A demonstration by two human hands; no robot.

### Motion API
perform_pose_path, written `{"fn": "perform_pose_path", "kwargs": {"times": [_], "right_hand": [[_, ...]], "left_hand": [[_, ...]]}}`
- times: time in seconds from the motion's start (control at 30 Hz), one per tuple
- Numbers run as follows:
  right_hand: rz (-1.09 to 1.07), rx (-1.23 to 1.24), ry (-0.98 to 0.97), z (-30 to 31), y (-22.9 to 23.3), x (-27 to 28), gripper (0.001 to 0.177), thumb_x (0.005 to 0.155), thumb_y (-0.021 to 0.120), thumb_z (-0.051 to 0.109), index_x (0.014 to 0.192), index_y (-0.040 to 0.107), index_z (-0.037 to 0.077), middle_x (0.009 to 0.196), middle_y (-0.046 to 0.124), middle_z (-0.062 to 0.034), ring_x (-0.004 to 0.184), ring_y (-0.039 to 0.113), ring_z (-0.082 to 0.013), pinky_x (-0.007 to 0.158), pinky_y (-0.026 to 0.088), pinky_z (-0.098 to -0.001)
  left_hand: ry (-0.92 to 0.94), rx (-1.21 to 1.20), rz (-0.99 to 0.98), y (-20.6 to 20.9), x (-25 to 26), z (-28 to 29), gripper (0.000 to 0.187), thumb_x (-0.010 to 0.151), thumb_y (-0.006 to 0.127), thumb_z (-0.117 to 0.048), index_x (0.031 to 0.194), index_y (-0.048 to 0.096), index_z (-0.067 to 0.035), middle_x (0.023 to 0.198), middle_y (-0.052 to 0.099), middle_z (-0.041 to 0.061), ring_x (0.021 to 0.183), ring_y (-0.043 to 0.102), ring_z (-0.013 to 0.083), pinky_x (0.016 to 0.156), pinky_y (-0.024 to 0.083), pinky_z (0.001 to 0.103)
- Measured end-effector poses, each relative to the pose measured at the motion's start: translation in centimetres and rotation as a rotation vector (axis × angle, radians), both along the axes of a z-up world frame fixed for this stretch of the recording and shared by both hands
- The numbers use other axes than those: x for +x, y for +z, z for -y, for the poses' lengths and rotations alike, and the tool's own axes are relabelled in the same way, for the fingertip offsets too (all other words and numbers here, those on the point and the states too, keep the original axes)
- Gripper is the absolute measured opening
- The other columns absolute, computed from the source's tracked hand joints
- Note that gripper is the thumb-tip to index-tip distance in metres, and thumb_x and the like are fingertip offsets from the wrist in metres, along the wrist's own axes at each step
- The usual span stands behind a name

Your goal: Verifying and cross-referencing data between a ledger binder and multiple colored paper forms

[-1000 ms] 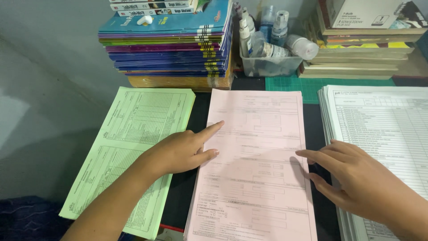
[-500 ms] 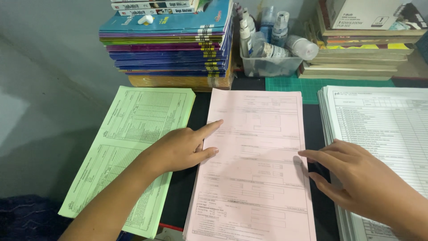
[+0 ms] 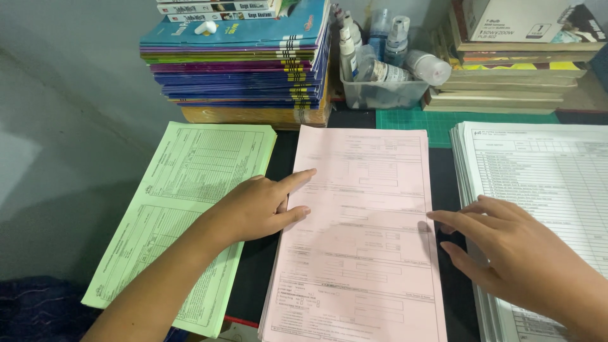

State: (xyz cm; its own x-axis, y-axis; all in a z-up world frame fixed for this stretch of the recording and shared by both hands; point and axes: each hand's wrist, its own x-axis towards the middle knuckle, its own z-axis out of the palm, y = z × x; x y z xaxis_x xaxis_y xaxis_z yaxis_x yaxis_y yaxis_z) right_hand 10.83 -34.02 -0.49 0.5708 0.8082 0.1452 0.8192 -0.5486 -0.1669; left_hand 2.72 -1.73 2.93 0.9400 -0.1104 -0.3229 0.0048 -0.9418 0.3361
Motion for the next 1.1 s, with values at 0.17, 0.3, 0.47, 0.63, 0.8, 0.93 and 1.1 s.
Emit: {"fn": "perform_pose_path", "kwargs": {"times": [0.17,0.3,0.47,0.63,0.8,0.93,1.1], "right_hand": [[-0.023,-0.076,-0.009,0.0,0.0,-0.1,0.047,0.073,0.060,0.035,0.119,0.053,0.029,0.084,0.063,0.0005,0.081,0.061,-0.0195,0.074,0.051,-0.0354],[0.041,-0.015,0.015,-0.1,0.1,-0.2,0.043,0.075,0.058,0.034,0.116,0.055,0.025,0.079,0.062,-0.0001,0.078,0.058,-0.0200,0.070,0.050,-0.0358],[0.015,0.035,0.124,-0.3,-0.2,-0.2,0.040,0.076,0.057,0.029,0.115,0.056,0.021,0.080,0.065,0.0015,0.079,0.058,-0.0196,0.069,0.049,-0.0356],[-0.121,0.002,0.125,-0.5,-0.3,-0.2,0.049,0.077,0.057,0.026,0.125,0.049,0.020,0.086,0.068,0.0047,0.084,0.059,-0.0197,0.073,0.050,-0.0367],[-0.049,0.003,0.061,-0.3,0.3,-0.2,0.048,0.075,0.058,0.028,0.122,0.051,0.021,0.084,0.066,0.0028,0.078,0.059,-0.0197,0.070,0.050,-0.0360],[-0.124,0.006,0.084,-0.4,0.1,-0.1,0.046,0.076,0.057,0.027,0.122,0.052,0.020,0.087,0.068,0.0041,0.081,0.059,-0.0190,0.071,0.050,-0.0357],[-0.129,-0.038,0.055,-0.1,0.2,0.0,0.049,0.075,0.059,0.031,0.123,0.052,0.023,0.089,0.067,0.0028,0.085,0.059,-0.0188,0.075,0.050,-0.0360]], "left_hand": [[-0.006,0.002,-0.007,-0.3,0.0,-0.2,0.061,0.085,0.047,-0.039,0.140,0.027,-0.023,0.065,0.069,0.000,0.080,0.061,0.0290,0.091,0.038,0.039],[0.002,0.053,0.103,-0.6,0.0,-0.3,0.061,0.085,0.048,-0.041,0.138,0.030,-0.019,0.059,0.064,0.001,0.061,0.060,0.0222,0.089,0.036,0.035],[-0.008,0.082,0.095,-1.5,0.2,-0.2,0.064,0.084,0.045,-0.047,0.139,0.029,-0.019,0.061,0.061,0.005,0.067,0.057,0.0236,0.093,0.030,0.037],[-0.055,0.120,0.168,-1.7,0.4,0.1,0.066,0.082,0.043,-0.053,0.138,0.032,-0.019,0.060,0.060,0.006,0.066,0.054,0.0260,0.085,0.032,0.035],[-0.070,0.107,0.218,-2.0,0.4,-0.1,0.066,0.082,0.045,-0.051,0.137,0.033,-0.017,0.057,0.060,0.005,0.064,0.054,0.0245,0.084,0.033,0.035],[-0.092,0.103,0.268,-2.3,0.4,-0.2,0.064,0.082,0.046,-0.050,0.135,0.036,-0.016,0.054,0.059,0.005,0.061,0.054,0.0243,0.082,0.033,0.034],[-0.081,0.070,0.280,-2.4,0.2,-0.2,0.061,0.083,0.046,-0.048,0.134,0.038,-0.015,0.053,0.059,0.005,0.062,0.054,0.0235,0.084,0.033,0.035]]}}
